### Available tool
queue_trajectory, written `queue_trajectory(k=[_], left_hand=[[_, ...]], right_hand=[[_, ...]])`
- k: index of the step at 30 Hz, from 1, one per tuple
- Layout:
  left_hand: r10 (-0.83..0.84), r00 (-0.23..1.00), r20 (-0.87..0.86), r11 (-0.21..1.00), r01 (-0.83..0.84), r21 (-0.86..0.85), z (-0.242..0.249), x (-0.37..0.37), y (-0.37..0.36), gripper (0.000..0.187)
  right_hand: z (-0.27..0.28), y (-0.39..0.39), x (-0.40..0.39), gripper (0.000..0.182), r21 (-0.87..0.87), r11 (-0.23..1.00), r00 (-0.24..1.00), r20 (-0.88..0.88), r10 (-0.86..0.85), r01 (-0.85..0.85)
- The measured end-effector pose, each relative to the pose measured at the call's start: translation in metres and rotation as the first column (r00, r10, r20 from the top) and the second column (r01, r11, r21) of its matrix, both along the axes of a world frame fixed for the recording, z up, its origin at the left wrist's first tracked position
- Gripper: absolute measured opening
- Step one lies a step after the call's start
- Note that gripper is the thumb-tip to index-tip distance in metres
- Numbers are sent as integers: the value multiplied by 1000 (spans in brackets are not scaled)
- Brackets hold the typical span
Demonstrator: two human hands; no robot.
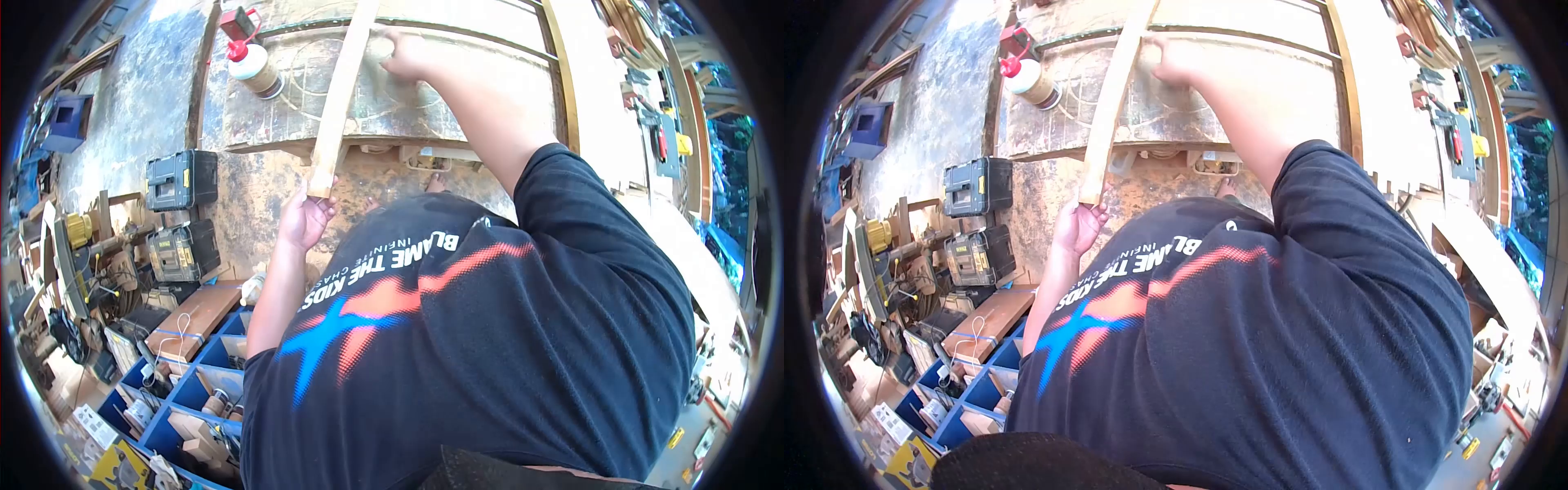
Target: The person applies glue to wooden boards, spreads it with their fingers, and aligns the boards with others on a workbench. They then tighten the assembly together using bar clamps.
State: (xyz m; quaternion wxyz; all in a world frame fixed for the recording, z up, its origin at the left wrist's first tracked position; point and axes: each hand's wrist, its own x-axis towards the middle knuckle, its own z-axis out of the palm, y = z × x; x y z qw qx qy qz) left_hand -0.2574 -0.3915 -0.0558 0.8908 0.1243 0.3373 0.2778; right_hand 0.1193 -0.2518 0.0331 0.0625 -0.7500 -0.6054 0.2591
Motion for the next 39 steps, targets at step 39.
queue_trajectory(k=[39], left_hand=[[756, 559, -339, 400, 15, 916, 98, 11, 193, 45]], right_hand=[[-41, -243, 89, 111, -99, 923, 842, 455, -290, 372]])
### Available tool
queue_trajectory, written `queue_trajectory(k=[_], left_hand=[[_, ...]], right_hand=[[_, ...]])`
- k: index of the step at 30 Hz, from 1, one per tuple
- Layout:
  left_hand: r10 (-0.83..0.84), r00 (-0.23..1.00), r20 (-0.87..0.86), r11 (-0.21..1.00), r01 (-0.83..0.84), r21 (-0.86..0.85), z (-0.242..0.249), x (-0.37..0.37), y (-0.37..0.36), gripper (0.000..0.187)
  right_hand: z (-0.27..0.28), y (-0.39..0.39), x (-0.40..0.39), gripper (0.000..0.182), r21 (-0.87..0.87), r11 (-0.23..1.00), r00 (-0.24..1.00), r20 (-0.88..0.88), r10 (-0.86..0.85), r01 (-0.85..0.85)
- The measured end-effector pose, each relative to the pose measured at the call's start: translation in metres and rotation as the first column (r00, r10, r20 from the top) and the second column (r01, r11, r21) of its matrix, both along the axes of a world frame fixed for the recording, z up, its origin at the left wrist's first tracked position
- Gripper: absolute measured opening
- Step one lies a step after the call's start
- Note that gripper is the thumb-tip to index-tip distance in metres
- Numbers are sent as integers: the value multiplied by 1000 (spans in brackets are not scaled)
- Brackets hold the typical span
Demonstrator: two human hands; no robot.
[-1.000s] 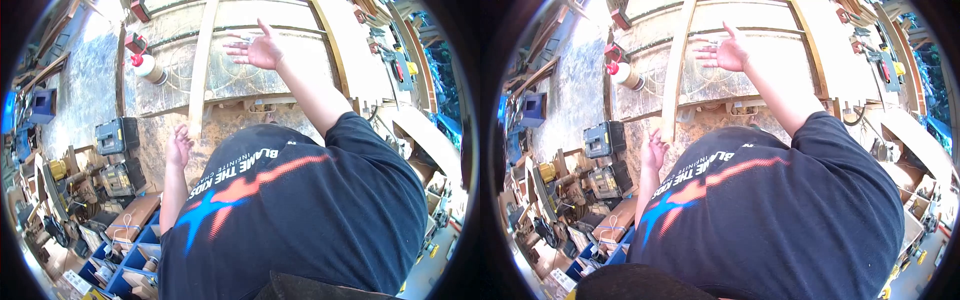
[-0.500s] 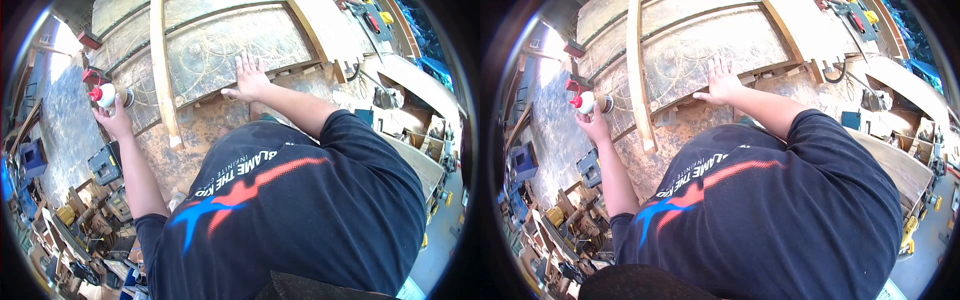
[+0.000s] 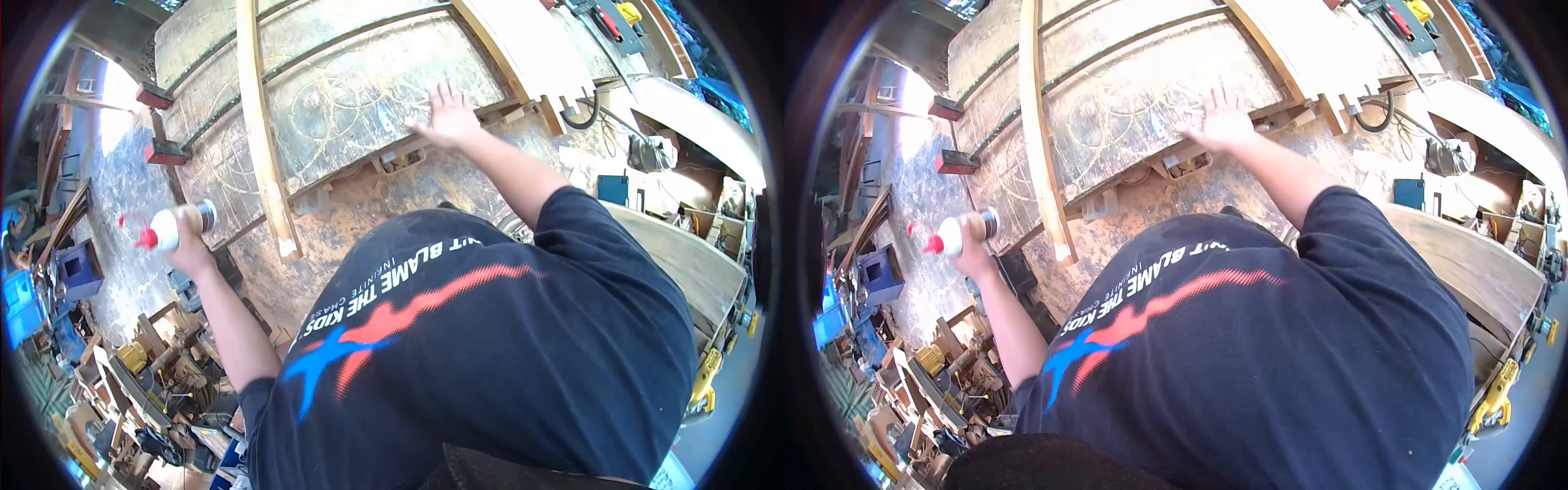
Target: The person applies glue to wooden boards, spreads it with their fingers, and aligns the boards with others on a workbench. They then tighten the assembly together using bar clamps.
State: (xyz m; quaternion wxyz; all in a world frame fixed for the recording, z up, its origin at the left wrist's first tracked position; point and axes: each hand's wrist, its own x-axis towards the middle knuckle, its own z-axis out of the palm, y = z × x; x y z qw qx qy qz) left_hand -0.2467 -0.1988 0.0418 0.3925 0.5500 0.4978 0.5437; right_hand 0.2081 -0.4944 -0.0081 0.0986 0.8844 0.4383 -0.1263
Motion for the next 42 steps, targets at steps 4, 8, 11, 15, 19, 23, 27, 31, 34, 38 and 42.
queue_trajectory(k=[4, 8, 11, 15, 19, 23, 27, 31, 34, 38, 42], left_hand=[[61, 994, -89, 997, -64, -32, 45, -26, -70, 44], [45, 991, -125, 999, -46, -3, 86, -9, -126, 46], [20, 985, -171, 998, -10, 59, 115, 6, -167, 49], [-88, 991, -101, 976, 106, 188, 123, 19, -229, 57], [-124, 989, -84, 989, 130, 64, 109, 45, -294, 56], [-221, 966, -132, 975, 221, -17, 85, 81, -337, 48], [-294, 955, -41, 953, 290, -85, 70, 128, -356, 49], [-410, 895, 175, 892, 433, -128, 73, 194, -371, 46], [-468, 835, 291, 840, 522, -149, 72, 233, -377, 43], [-518, 756, 400, 762, 620, -185, 75, 276, -385, 42], [-570, 745, 346, 730, 653, -204, 69, 296, -389, 45]], right_hand=[[36, 70, 5, 110, -175, 983, 971, -241, 9, -52], [-23, 29, -32, 103, 349, 865, 916, -39, 399, -362], [-30, -33, -11, 101, 461, 779, 840, -123, 529, -424], [-22, -71, 3, 101, 254, 917, 942, -60, 331, -307], [-12, -91, 3, 89, 285, 943, 984, 88, 156, -175], [46, -101, 37, 53, 195, 970, 657, -714, 242, -145], [61, -134, 50, 17, 130, 808, -195, -937, 290, 575], [113, -174, 46, 41, 73, 752, -183, -950, 251, 655], [112, -194, 52, 60, 28, 754, -341, -881, 329, 656], [99, -218, 72, 62, 56, 792, -416, -828, 377, 607], [107, -240, 75, 54, 69, 708, -209, -931, 299, 703]])
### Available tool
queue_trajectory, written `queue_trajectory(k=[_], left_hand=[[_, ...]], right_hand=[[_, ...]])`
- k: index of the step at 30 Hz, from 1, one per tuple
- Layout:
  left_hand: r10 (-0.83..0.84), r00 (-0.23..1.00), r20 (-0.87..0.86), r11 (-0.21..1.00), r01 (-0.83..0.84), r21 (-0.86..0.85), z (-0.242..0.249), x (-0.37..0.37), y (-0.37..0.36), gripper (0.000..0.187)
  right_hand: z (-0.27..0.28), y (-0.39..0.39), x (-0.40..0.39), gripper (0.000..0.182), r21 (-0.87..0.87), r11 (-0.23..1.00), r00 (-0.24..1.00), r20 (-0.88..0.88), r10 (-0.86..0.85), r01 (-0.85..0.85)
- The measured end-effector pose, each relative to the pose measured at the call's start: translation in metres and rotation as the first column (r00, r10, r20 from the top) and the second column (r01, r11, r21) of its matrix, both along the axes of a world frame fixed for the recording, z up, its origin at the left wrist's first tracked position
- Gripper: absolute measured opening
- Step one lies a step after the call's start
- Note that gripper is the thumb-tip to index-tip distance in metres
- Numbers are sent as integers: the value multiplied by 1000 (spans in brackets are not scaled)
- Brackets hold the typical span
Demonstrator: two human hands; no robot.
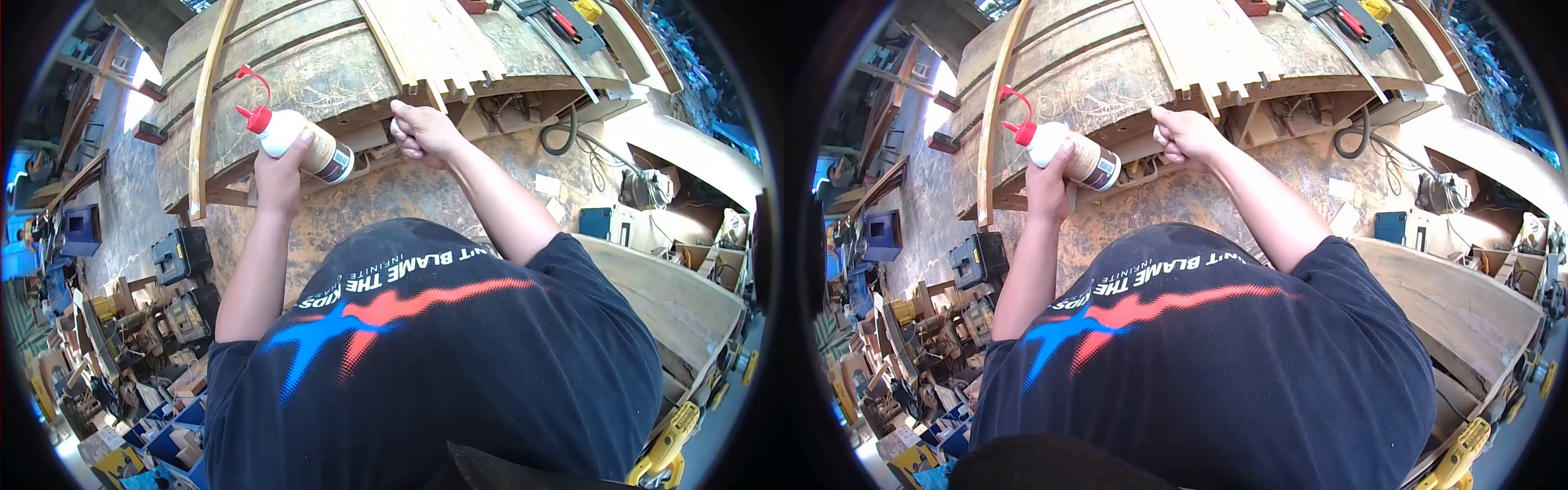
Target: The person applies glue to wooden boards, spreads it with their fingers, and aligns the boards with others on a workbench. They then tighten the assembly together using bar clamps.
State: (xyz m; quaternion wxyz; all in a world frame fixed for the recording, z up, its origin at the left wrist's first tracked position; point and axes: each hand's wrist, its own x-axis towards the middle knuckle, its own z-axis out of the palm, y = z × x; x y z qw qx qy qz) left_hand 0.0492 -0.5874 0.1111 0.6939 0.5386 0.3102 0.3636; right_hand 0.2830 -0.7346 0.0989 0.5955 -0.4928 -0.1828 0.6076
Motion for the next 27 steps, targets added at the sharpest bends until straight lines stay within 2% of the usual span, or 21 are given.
queue_trajectory(k=[2, 3, 6, 7, 8, 10, 12, 14, 16, 17, 18, 20, 21, 22, 23, 24, 26, 27], left_hand=[[-12, 1000, 21, 1000, 12, -9, 0, 4, 0, 46], [-14, 1000, 23, 999, 15, -31, 0, 3, -1, 46], [4, 1000, 15, 997, -3, -76, 8, -3, -1, 46], [17, 1000, 3, 997, -17, -78, 10, -6, -1, 46], [32, 999, -8, 996, -32, -79, 12, -10, 0, 46], [50, 986, 162, 979, -17, -201, 6, -12, 7, 45], [119, 949, 293, 947, -20, -321, 17, -15, 7, 43], [203, 920, 336, 895, -35, -445, 27, -11, 9, 44], [228, 898, 375, 891, -37, -452, 55, -5, 1, 54], [192, 906, 376, 911, -22, -411, 62, -4, 0, 57], [152, 914, 376, 928, -1, -373, 68, -2, 0, 61], [51, 932, 360, 965, 48, -259, 82, -4, 1, 69], [11, 973, 231, 948, 64, -313, 86, -13, 9, 70], [-42, 994, 100, 928, 76, -365, 91, -22, 20, 71], [-83, 997, 1, 940, 79, -333, 96, -32, 25, 78], [-208, 978, -19, 921, 190, -341, 95, -47, 32, 78], [-445, 894, -50, 844, 400, -358, 88, -90, 51, 78], [-508, 851, -134, 856, 480, -193, 73, -134, 69, 72]], right_hand=[[5, -7, 4, 49, -43, 998, 996, 74, 42, -39], [-6, -9, 11, 38, -15, 992, 990, 49, 129, -128], [-10, -8, 5, 14, 56, 969, 957, 179, 228, -241], [-9, -10, 0, 30, 198, 950, 961, 190, 203, -240], [-8, -5, -1, 68, 214, 942, 965, 92, 245, -260], [-4, 5, -10, 90, 188, 933, 946, 176, 274, -305], [-10, 25, -22, 103, 136, 934, 944, 63, 325, -330], [-16, 42, -45, 108, 187, 914, 931, 4, 365, -359], [-6, 58, -79, 106, 412, 872, 960, 196, 198, -264], [3, 65, -93, 96, 449, 872, 957, 282, 67, -193], [10, 81, -100, 79, 559, 801, 917, 397, -30, -215], [26, 104, -117, 57, 640, 763, 897, 387, -214, -94], [38, 113, -119, 50, 637, 763, 875, 426, -229, -110], [46, 131, -124, 58, 807, 590, 853, 316, -415, -12], [66, 149, -120, 63, 869, 495, 790, 295, -537, 12], [86, 167, -116, 67, 918, 396, 710, 259, -655, 30], [138, 196, -78, 68, 948, 317, 510, 270, -817, 5], [170, 209, -60, 68, 955, 296, 456, 263, -850, -1]])
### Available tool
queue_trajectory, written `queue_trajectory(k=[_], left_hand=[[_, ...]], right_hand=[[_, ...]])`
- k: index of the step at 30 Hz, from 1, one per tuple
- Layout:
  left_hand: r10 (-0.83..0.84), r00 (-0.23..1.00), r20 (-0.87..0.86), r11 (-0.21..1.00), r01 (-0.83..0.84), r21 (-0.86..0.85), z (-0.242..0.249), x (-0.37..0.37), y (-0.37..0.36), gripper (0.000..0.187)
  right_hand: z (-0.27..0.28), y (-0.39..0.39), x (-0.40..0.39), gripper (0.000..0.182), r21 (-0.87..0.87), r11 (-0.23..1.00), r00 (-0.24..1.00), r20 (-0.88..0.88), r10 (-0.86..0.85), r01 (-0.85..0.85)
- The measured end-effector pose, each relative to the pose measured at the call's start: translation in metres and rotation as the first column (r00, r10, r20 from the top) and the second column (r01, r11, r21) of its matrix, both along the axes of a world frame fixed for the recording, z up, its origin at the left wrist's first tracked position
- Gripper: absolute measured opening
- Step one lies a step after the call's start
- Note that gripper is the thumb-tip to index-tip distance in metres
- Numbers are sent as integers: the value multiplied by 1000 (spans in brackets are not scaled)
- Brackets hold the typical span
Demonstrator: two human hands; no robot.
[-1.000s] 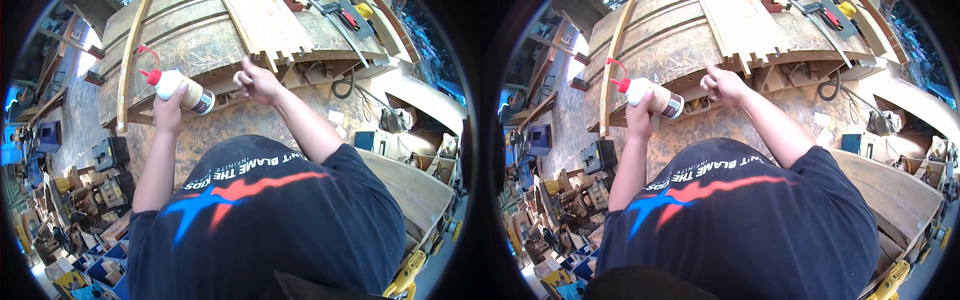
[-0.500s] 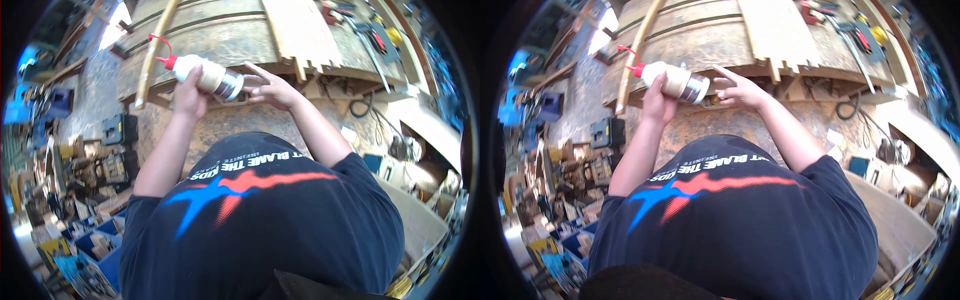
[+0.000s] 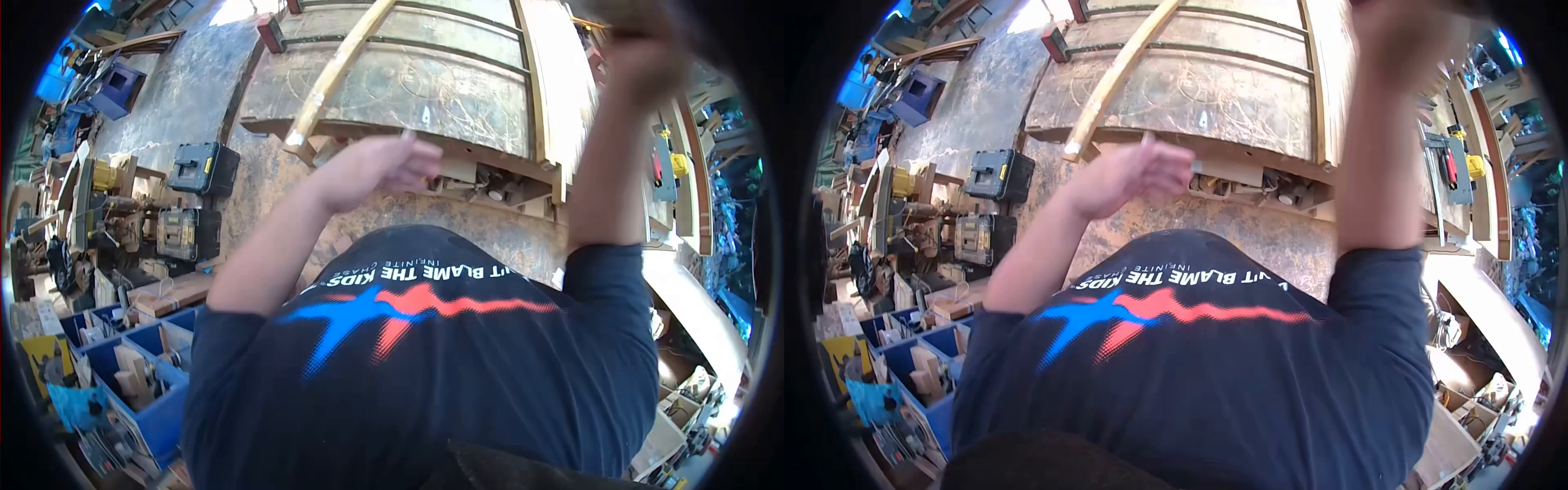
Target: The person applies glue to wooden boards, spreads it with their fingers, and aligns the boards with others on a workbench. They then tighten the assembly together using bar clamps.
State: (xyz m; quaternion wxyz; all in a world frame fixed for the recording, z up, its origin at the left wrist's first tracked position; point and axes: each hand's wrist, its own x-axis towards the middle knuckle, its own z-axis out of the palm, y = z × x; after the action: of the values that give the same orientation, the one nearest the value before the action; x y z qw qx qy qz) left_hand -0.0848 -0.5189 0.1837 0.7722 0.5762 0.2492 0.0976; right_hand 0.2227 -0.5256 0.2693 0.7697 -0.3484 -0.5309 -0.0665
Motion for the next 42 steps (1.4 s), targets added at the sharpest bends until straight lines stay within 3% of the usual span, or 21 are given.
queue_trajectory(k=[1, 3, 6, 8, 10, 11, 14, 15, 16, 18, 21, 22, 23, 25, 27, 31, 34, 37, 39, 41, 42], left_hand=[[-96, 995, -10, 978, 96, 186, -21, -42, 4, 66], [-13, 1000, 15, 994, 11, 108, -40, -106, 23, 57], [365, 931, -26, 902, -360, -238, -86, -196, 56, 60], [536, 842, -58, 806, -531, -260, -98, -238, 92, 60], [593, 804, 38, 780, -562, -275, -93, -269, 116, 54], [617, 783, 78, 763, -572, -300, -90, -278, 122, 51], [653, 754, 74, 748, -625, -224, -77, -273, 176, 51], [659, 752, -12, 731, -645, -221, -84, -287, 159, 51], [648, 761, 26, 744, -625, -234, -95, -287, 172, 49], [596, 801, 60, 799, -584, -144, -79, -271, 179, 47], [508, 856, 101, 857, -514, 44, -81, -253, 184, 43], [454, 888, 72, 879, -460, 129, -82, -252, 180, 43], [388, 922, 7, 899, -380, 219, -68, -247, 173, 45], [288, 957, -41, 879, -247, 407, -64, -225, 181, 49], [188, 978, -93, 867, -121, 483, -73, -206, 197, 55], [183, 983, 34, 982, -184, 43, -110, -171, 228, 75], [185, 974, 129, 980, -193, 52, -80, -164, 214, 87], [142, 953, 270, 931, -220, 290, -85, -151, 220, 69], [40, 996, 86, 921, -70, 383, -97, -150, 246, 69], [-12, 982, 187, 951, -46, 305, -118, -135, 268, 85], [221, 905, 364, 962, -264, 75, -73, -128, 234, 87]], right_hand=[[26, 2, 22, 69, 23, 999, 999, 9, -38, 38], [68, -8, 24, 69, 138, 990, 1000, 24, 0, -3], [59, -13, -53, 71, 275, 954, 993, 21, 116, -117], [-12, 28, -110, 72, -71, 997, 999, -49, -10, 6], [-89, 65, -167, 74, -561, 803, 970, -227, 83, -200], [-100, 74, -178, 75, -608, 765, 970, -223, 93, -213], [9, 76, -144, 51, -175, 929, 911, 319, -261, 327], [26, 70, -112, 44, -181, 920, 922, 244, -300, 347], [44, 63, -81, 39, -187, 913, 927, 166, -335, 363], [58, 56, -145, 40, 144, 989, 996, 88, 18, -31], [-35, 114, -204, 44, -162, 946, 955, 144, -258, 280], [-66, 114, -224, 44, -507, 861, 978, -198, -59, -51], [-55, 111, -236, 37, -425, 766, 876, -257, 408, -482], [-46, 121, -249, 39, -429, 626, 753, -258, 606, -651], [-69, 134, -269, 59, -617, 756, 974, -183, 133, -219], [-87, 147, -300, 30, -546, 760, 908, -395, 137, -352], [-99, 149, -306, 29, -520, 785, 906, -406, 120, -337], [-94, 151, -312, 26, -572, 735, 899, -422, 118, -365], [-88, 152, -316, 25, -669, 673, 929, -363, 74, -315], [-86, 153, -319, 29, -668, 693, 948, -312, 70, -271], [-85, 155, -322, 31, -663, 705, 956, -285, 71, -250]])
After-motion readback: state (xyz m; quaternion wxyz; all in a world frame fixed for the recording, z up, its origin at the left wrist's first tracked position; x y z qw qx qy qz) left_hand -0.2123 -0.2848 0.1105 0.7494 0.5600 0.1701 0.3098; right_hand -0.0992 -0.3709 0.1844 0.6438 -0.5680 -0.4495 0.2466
